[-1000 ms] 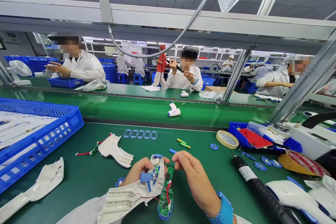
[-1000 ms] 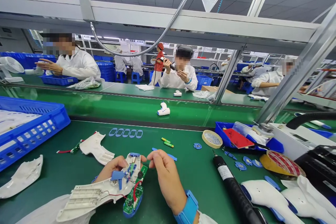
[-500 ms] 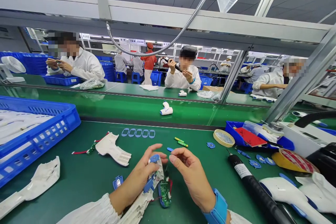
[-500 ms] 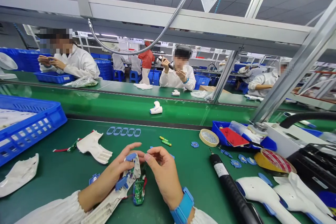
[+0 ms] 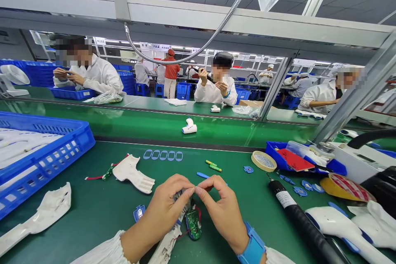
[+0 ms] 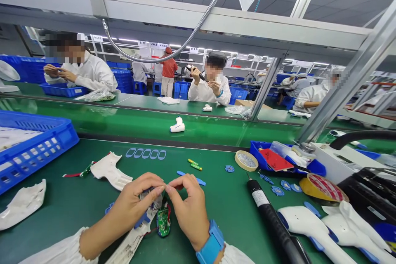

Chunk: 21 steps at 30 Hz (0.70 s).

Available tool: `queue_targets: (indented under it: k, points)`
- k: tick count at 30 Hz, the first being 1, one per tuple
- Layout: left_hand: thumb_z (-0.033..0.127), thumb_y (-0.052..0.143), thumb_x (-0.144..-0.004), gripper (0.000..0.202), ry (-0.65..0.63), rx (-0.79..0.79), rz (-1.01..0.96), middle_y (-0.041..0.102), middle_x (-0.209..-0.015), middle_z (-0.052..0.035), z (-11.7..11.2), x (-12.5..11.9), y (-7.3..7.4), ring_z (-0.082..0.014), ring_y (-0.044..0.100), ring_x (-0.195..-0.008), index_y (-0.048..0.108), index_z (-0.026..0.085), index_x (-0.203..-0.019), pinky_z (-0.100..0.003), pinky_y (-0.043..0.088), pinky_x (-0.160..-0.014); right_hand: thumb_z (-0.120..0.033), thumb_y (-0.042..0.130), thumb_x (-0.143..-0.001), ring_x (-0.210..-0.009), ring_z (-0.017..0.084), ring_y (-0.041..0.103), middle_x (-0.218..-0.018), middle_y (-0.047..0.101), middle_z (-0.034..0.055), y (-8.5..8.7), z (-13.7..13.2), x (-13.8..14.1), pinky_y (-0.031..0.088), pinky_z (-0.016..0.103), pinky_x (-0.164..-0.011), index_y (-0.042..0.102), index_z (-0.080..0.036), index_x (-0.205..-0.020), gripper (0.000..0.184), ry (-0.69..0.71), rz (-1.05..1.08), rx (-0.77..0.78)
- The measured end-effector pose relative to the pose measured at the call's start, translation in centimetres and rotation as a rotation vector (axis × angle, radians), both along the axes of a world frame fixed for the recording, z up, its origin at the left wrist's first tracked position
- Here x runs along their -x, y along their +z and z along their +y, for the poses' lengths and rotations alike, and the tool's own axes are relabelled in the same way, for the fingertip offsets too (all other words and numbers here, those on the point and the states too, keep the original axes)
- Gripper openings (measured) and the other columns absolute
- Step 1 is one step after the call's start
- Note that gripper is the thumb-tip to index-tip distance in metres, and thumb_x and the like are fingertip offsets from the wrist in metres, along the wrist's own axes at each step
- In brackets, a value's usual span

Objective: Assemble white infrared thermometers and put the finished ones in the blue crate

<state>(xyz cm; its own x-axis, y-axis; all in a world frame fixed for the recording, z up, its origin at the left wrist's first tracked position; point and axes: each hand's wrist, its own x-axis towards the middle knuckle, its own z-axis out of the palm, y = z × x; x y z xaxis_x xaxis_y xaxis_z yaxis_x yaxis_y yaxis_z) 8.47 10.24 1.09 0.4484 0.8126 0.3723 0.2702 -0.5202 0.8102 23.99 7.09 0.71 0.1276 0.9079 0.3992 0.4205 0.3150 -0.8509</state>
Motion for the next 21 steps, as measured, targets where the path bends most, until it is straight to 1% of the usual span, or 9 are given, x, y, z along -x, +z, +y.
queue_targets:
  k: [3, 6, 8, 11, 12, 14, 16, 18, 21]
  points:
    - [0.028, 0.044, -0.087, 0.021, 0.039, -0.021, 0.011, 0.059, -0.083, -0.0033, -0.1, -0.2, 0.1, -0.0145, 0.055, -0.08, 0.061, 0.019, -0.079, -0.025, 0.041, -0.074, -0.03, 0.059, -0.077, -0.067, 0.016, 0.054, -0.065, 0.059, -0.0001, 0.1, 0.0, 0.2, 0.041, 0.028, -0.069, 0.059, -0.019, -0.065, 0.016, -0.007, -0.014, -0.013]
    - [0.03, 0.047, -0.084, 0.02, 0.109, 0.05, -0.033, 0.059, -0.08, -0.0031, 0.2, -0.3, 0.1, -0.0158, 0.054, -0.078, 0.06, 0.019, -0.074, -0.026, 0.04, -0.073, -0.03, 0.062, -0.075, -0.066, 0.015, 0.054, -0.065, 0.06, -0.0003, 0.4, 0.1, 0.4, 0.042, 0.027, -0.067, 0.059, -0.019, -0.065, 0.015, 0.012, 0.075, 0.063]
    - [0.033, 0.049, -0.081, 0.019, 0.152, 0.184, -0.103, 0.059, -0.08, -0.0033, 0.5, -0.4, 0.1, -0.0174, 0.054, -0.08, 0.058, 0.019, -0.073, -0.028, 0.04, -0.075, -0.031, 0.062, -0.075, -0.066, 0.015, 0.055, -0.067, 0.061, -0.0002, 0.6, 0.1, 0.4, 0.043, 0.025, -0.065, 0.06, -0.018, -0.067, 0.015, 0.046, 0.154, 0.116]
    - [0.038, 0.051, -0.079, 0.021, 0.112, 0.496, -0.311, 0.061, -0.086, -0.0041, 0.9, -0.4, 0.2, -0.0199, 0.054, -0.09, 0.056, 0.018, -0.075, -0.03, 0.039, -0.084, -0.034, 0.056, -0.08, -0.072, 0.015, 0.056, -0.075, 0.063, 0.001, 0.6, 0.1, 0.3, 0.044, 0.025, -0.068, 0.062, -0.019, -0.076, 0.016, 0.082, 0.2, 0.129]
    - [0.039, 0.051, -0.078, 0.022, 0.076, 0.595, -0.402, 0.062, -0.087, -0.004, 0.9, -0.4, 0.2, -0.0203, 0.054, -0.092, 0.056, 0.018, -0.076, -0.03, 0.038, -0.086, -0.034, 0.054, -0.082, -0.074, 0.015, 0.056, -0.078, 0.063, 0.0015, 0.5, 0.1, 0.3, 0.044, 0.025, -0.07, 0.062, -0.019, -0.08, 0.017, 0.089, 0.18, 0.117]
    - [0.041, 0.054, -0.076, 0.022, 0.009, 0.742, -0.573, 0.062, -0.083, -0.0025, 0.8, -0.6, 0.3, -0.0198, 0.056, -0.089, 0.054, 0.019, -0.073, -0.03, 0.04, -0.083, -0.033, 0.052, -0.083, -0.077, 0.016, 0.056, -0.082, 0.063, 0.002, 0.3, 0.2, 0.4, 0.044, 0.027, -0.073, 0.063, -0.02, -0.087, 0.017, 0.109, 0.09, 0.076]
    - [0.041, 0.056, -0.075, 0.023, -0.021, 0.813, -0.688, 0.06, -0.077, -0.0008, 0.6, -0.8, 0.3, -0.0185, 0.056, -0.083, 0.052, 0.019, -0.073, -0.028, 0.042, -0.077, -0.03, 0.052, -0.084, -0.079, 0.016, 0.055, -0.085, 0.063, 0.0019, 0.1, 0.3, 0.6, 0.043, 0.029, -0.076, 0.062, -0.022, -0.096, 0.017, 0.149, -0.04, 0.026]
    - [0.043, 0.056, -0.075, 0.025, 0.009, 0.825, -0.688, 0.06, -0.079, -0.0005, 0.4, -1.1, 0.1, -0.0177, 0.056, -0.083, 0.055, 0.019, -0.079, -0.027, 0.041, -0.076, -0.027, 0.054, -0.084, -0.08, 0.017, 0.053, -0.087, 0.061, 0.0018, -0.1, 0.3, 1.0, 0.042, 0.032, -0.077, 0.059, -0.025, -0.106, 0.023, 0.192, -0.177, -0.006]
    - [0.053, 0.05, -0.078, 0.039, 0.11, 0.802, -0.566, 0.06, -0.088, -0.0022, 0.2, -1.3, -0.3, -0.0184, 0.053, -0.088, 0.059, 0.018, -0.093, -0.027, 0.038, -0.081, -0.025, 0.059, -0.08, -0.081, 0.019, 0.052, -0.087, 0.06, 0.003, 0.1, 0.3, 1.5, 0.041, 0.034, -0.074, 0.056, -0.025, -0.112, 0.032, 0.201, -0.367, -0.002]
